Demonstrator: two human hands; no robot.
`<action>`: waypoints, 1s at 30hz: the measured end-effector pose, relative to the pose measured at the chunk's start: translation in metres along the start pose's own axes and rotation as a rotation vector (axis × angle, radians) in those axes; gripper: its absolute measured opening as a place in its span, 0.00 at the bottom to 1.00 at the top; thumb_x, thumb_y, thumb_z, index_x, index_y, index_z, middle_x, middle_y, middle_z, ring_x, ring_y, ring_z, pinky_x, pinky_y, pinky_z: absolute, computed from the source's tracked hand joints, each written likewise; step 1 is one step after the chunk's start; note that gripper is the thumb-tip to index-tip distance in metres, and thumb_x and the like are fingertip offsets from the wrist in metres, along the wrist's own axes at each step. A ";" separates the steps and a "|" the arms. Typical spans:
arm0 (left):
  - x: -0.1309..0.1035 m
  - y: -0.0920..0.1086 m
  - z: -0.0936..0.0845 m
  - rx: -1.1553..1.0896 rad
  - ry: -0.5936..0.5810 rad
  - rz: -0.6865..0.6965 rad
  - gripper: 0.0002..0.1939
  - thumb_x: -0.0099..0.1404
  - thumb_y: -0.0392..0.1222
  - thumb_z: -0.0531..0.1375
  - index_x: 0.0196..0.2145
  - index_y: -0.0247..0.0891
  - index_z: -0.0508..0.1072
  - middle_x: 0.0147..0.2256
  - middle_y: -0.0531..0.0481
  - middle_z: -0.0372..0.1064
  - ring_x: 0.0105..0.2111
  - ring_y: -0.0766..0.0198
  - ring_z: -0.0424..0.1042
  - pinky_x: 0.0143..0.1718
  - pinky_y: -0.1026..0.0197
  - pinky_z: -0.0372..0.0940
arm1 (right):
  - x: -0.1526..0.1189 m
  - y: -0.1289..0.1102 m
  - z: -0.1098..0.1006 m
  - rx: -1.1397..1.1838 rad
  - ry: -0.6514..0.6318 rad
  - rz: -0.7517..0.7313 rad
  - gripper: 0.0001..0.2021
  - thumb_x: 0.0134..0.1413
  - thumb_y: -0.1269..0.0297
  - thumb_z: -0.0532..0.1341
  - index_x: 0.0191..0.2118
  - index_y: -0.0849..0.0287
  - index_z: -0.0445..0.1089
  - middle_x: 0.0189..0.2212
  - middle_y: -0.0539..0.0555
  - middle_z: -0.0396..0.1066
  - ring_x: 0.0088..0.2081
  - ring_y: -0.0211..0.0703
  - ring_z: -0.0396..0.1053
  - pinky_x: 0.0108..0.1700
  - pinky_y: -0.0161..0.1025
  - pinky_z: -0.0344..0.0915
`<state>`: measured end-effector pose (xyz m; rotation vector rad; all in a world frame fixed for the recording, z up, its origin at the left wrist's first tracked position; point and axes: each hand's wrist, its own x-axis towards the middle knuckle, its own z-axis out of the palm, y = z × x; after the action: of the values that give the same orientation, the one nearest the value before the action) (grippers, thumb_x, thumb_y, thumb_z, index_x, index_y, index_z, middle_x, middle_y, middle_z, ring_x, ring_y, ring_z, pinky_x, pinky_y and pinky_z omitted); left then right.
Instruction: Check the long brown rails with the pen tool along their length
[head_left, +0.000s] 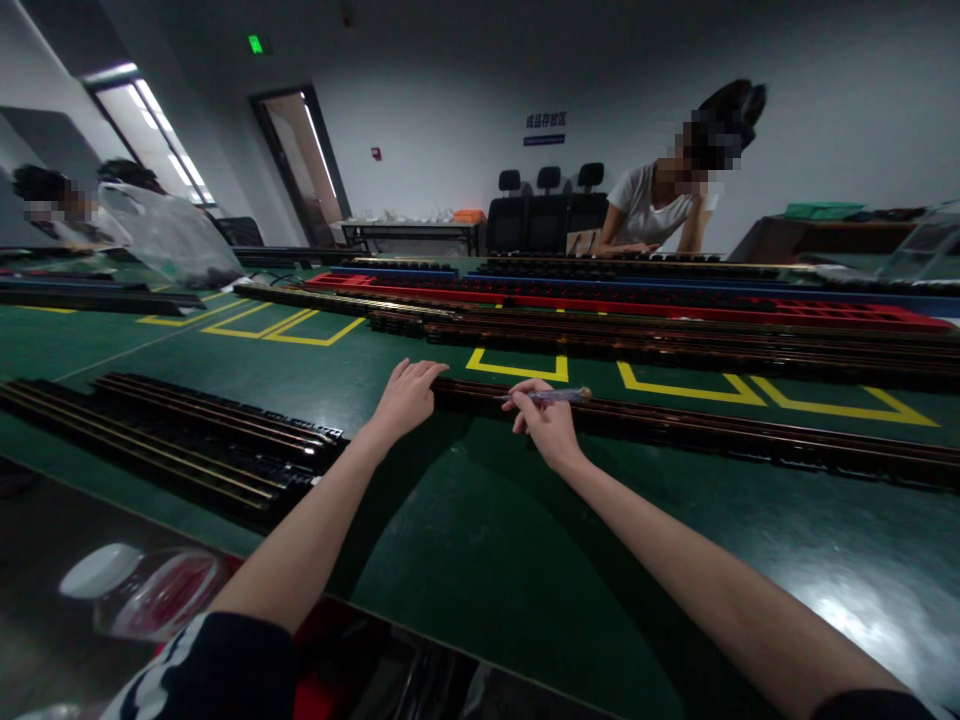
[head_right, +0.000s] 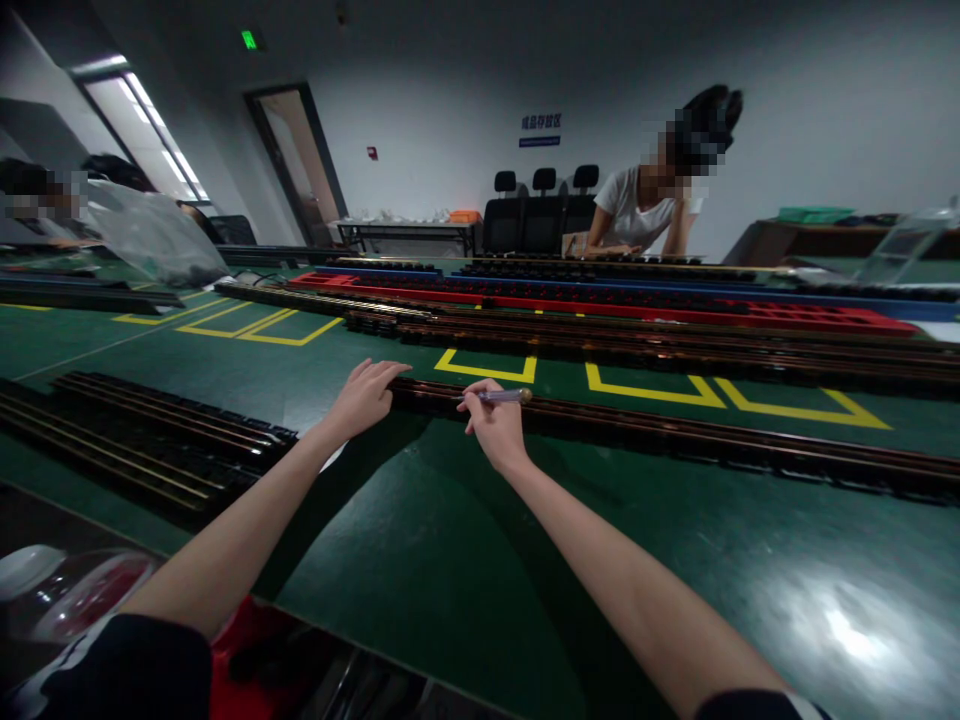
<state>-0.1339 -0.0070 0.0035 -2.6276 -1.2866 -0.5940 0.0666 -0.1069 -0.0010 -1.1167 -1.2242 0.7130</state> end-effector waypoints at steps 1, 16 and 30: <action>0.001 0.000 0.000 -0.011 -0.008 0.017 0.27 0.57 0.28 0.46 0.54 0.37 0.64 0.52 0.45 0.66 0.54 0.57 0.63 0.62 0.48 0.46 | 0.000 0.000 0.000 0.002 0.013 -0.001 0.06 0.50 0.63 0.58 0.29 0.60 0.65 0.24 0.51 0.71 0.17 0.32 0.63 0.18 0.31 0.59; 0.002 -0.001 0.004 -0.023 -0.070 0.132 0.18 0.63 0.44 0.51 0.49 0.36 0.66 0.47 0.43 0.69 0.48 0.53 0.66 0.53 0.49 0.57 | -0.002 0.000 -0.001 -0.002 0.159 -0.007 0.05 0.48 0.65 0.57 0.26 0.59 0.65 0.19 0.49 0.69 0.15 0.32 0.62 0.17 0.31 0.58; 0.006 -0.007 0.004 -0.049 -0.110 0.137 0.17 0.65 0.40 0.48 0.50 0.38 0.66 0.47 0.45 0.68 0.49 0.54 0.66 0.54 0.48 0.55 | -0.001 0.002 -0.003 -0.045 0.092 -0.044 0.05 0.50 0.65 0.56 0.26 0.59 0.64 0.20 0.48 0.68 0.16 0.32 0.63 0.18 0.31 0.60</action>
<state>-0.1349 0.0027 0.0018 -2.7957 -1.1211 -0.4717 0.0693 -0.1077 -0.0025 -1.1436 -1.1877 0.5972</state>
